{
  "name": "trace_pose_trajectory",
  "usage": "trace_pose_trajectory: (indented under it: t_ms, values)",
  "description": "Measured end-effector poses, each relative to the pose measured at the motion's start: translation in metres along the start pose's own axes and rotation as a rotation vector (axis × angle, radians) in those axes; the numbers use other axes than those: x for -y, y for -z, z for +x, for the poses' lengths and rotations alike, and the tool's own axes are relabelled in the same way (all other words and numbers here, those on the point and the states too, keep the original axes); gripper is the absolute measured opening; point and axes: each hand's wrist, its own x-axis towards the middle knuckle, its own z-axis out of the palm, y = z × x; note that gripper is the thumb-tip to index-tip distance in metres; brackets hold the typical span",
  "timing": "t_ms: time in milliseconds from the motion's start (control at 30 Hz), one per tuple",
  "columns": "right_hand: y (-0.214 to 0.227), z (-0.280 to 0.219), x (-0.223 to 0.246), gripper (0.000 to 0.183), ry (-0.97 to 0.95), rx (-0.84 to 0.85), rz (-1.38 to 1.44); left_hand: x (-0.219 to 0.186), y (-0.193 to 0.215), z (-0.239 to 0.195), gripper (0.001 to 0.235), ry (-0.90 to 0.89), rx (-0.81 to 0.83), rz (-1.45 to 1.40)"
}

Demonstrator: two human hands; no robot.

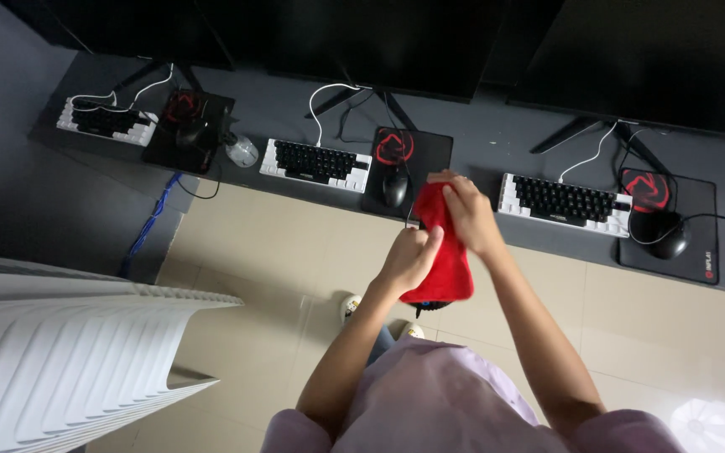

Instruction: The person sprays a red cloth with a cleaning solution and wipes a computer mouse, keyboard, and mousepad on a desk. They then pick up a pair of headphones and wipe them with the cloth.

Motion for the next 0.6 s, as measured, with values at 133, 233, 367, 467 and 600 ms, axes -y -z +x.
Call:
trace_pose_trajectory:
  t_ms: [133, 233, 367, 467, 600]
  values:
    - [0.006, 0.009, -0.005, 0.031, -0.369, 0.091, 0.303, -0.011, 0.013, -0.002, 0.081, -0.166, 0.045, 0.040]
    - [-0.004, 0.007, -0.046, 0.033, -0.571, 0.081, 0.401, -0.016, 0.017, -0.004, 0.075, -0.079, 0.135, -0.091]
    - [-0.016, -0.028, -0.167, 0.045, -0.240, 0.078, 0.299, 0.006, 0.009, -0.010, 0.068, -0.110, 0.247, -0.088]
    - [-0.035, -0.046, -0.198, 0.054, -0.310, 0.171, 0.736, -0.050, 0.037, -0.013, 0.054, -0.376, 0.112, -0.073]
    - [-0.022, -0.047, -0.146, 0.055, -0.721, 0.201, 1.290, -0.048, 0.050, -0.005, 0.040, -0.228, 0.185, -0.231]
